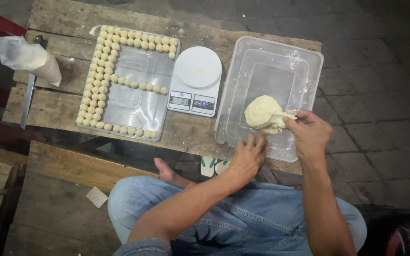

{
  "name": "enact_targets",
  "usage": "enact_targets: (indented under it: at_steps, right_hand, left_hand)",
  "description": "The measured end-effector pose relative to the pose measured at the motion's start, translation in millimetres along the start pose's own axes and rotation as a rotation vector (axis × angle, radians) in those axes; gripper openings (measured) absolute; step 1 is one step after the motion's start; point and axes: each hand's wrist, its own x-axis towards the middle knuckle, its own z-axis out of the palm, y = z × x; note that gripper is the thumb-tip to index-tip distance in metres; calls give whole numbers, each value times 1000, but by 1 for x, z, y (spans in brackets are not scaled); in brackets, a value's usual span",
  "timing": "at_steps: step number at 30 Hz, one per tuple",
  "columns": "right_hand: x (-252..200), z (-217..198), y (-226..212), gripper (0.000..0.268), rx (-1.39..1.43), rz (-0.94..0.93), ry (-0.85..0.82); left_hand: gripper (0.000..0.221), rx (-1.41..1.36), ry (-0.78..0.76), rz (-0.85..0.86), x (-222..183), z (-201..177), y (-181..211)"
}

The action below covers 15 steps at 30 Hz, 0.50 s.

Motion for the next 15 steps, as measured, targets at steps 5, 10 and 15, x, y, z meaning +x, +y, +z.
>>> enact_targets:
  at_steps: [5,10,15]
  right_hand:
    - [-5,-10,-30,30,533,126,1]
    - [-12,12,-32,26,505,48,14]
    - [-22,26,-34,25,817,258,-189]
  left_hand:
    - [46,-112,-113,-39,7,-1,-1]
    - [35,-423,-120,-113,19,-36,-25]
    - [40,-990,323,-395,21,-38,-47]
